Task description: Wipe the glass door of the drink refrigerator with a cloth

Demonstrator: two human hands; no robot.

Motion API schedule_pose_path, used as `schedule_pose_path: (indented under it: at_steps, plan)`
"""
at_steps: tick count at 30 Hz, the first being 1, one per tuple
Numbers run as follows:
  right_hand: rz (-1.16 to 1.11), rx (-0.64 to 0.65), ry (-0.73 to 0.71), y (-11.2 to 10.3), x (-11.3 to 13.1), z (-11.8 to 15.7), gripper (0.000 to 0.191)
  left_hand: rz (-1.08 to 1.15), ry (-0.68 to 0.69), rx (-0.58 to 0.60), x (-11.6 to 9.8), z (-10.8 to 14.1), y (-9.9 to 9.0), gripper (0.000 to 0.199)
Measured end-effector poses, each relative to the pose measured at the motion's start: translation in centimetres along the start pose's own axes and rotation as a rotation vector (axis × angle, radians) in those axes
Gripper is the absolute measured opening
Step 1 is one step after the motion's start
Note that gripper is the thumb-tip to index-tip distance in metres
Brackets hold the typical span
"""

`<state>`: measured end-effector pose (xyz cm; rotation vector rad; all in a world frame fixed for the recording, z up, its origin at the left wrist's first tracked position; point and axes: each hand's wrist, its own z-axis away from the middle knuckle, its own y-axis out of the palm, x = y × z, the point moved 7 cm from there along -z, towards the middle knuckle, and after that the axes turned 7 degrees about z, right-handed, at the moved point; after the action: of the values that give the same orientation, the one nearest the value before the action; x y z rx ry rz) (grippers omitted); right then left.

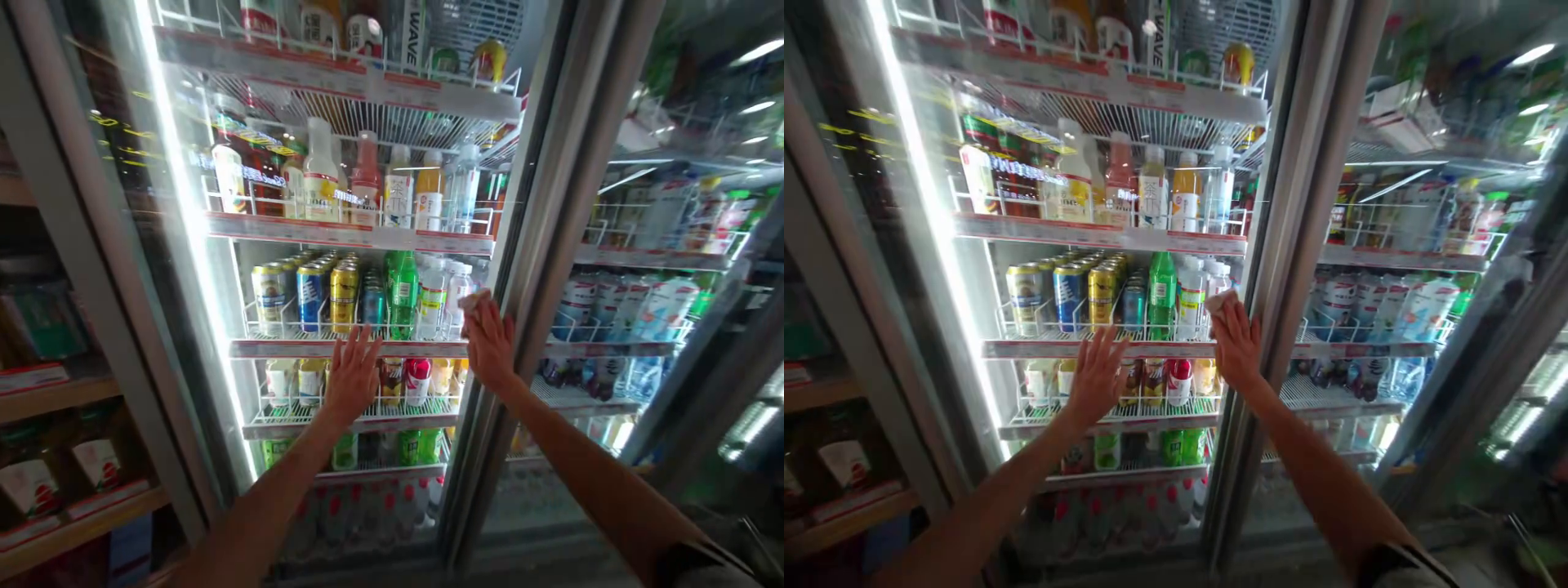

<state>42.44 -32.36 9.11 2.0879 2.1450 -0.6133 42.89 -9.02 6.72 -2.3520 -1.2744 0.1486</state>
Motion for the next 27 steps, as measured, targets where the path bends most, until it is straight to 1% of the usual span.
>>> schedule_pose_path:
  at_steps: [1,2,3,6,7,8,9,11,12,13,14,17,18,19,20,22,23,24,25,26,27]
  plan:
    - [0.021,-0.028,0.061,-0.1,-0.4,-0.8,0.044,0.002,-0.003,-0.005,0.0,0.0,0.0,0.061]
    - [0.028,-0.040,0.074,-0.2,-0.2,-1.2,0.044,0.004,-0.003,-0.006,0.0,0.0,0.0,0.061]
    - [0.015,-0.030,0.025,-0.1,0.8,-1.1,0.044,0.005,0.002,-0.006,0.1,0.1,0.0,0.062]
    - [-0.081,0.064,-0.264,0.3,5.0,0.2,0.045,-0.002,0.006,-0.025,0.8,0.2,-0.6,0.065]
    - [-0.105,0.083,-0.312,0.4,5.8,0.2,0.046,-0.010,0.000,-0.042,1.3,0.1,-1.0,0.066]
    - [-0.117,0.083,-0.301,0.4,6.0,-0.3,0.046,-0.017,-0.007,-0.064,1.9,0.1,-1.4,0.067]
    - [-0.115,0.066,-0.235,0.4,5.7,-1.3,0.047,-0.024,-0.014,-0.087,2.5,0.1,-1.9,0.068]
    - [-0.092,0.009,-0.052,0.3,4.8,-3.6,0.049,-0.030,-0.022,-0.114,3.6,0.0,-2.7,0.069]
    - [-0.085,-0.009,0.000,0.2,4.8,-4.3,0.050,-0.031,-0.025,-0.119,4.1,0.0,-3.1,0.070]
    - [-0.087,-0.006,-0.003,0.3,5.5,-4.7,0.051,-0.033,-0.032,-0.119,4.6,0.0,-3.4,0.070]
    - [-0.100,0.014,-0.066,0.4,6.7,-4.6,0.052,-0.037,-0.041,-0.118,5.1,0.1,-3.6,0.071]
    - [-0.178,0.093,-0.398,0.5,11.3,-3.3,0.049,-0.064,-0.070,-0.127,6.6,0.5,-4.6,0.073]
    - [-0.196,0.108,-0.453,0.4,12.1,-3.3,0.048,-0.074,-0.077,-0.135,7.1,0.6,-5.0,0.072]
    - [-0.201,0.107,-0.443,0.4,12.4,-3.9,0.048,-0.085,-0.084,-0.142,7.6,0.8,-5.3,0.072]
    - [-0.195,0.092,-0.374,0.3,12.1,-4.9,0.048,-0.095,-0.090,-0.147,8.1,0.9,-5.7,0.071]
    - [-0.165,0.040,-0.148,0.2,11.0,-7.2,0.050,-0.113,-0.107,-0.151,9.1,1.1,-6.3,0.068]
    - [-0.154,0.019,-0.052,0.2,10.8,-7.9,0.051,-0.119,-0.117,-0.147,9.6,1.3,-6.6,0.067]
    - [-0.152,0.008,-0.004,0.2,11.2,-8.1,0.052,-0.124,-0.129,-0.139,10.1,1.4,-6.8,0.066]
    - [-0.160,0.014,-0.021,0.3,12.1,-7.8,0.053,-0.127,-0.139,-0.132,10.5,1.6,-7.0,0.066]
    - [-0.179,0.035,-0.105,0.4,13.6,-7.2,0.053,-0.128,-0.148,-0.127,10.9,1.8,-7.2,0.066]
    - [-0.199,0.067,-0.226,0.6,15.3,-6.3,0.054,-0.128,-0.158,-0.121,11.3,2.1,-7.3,0.066]
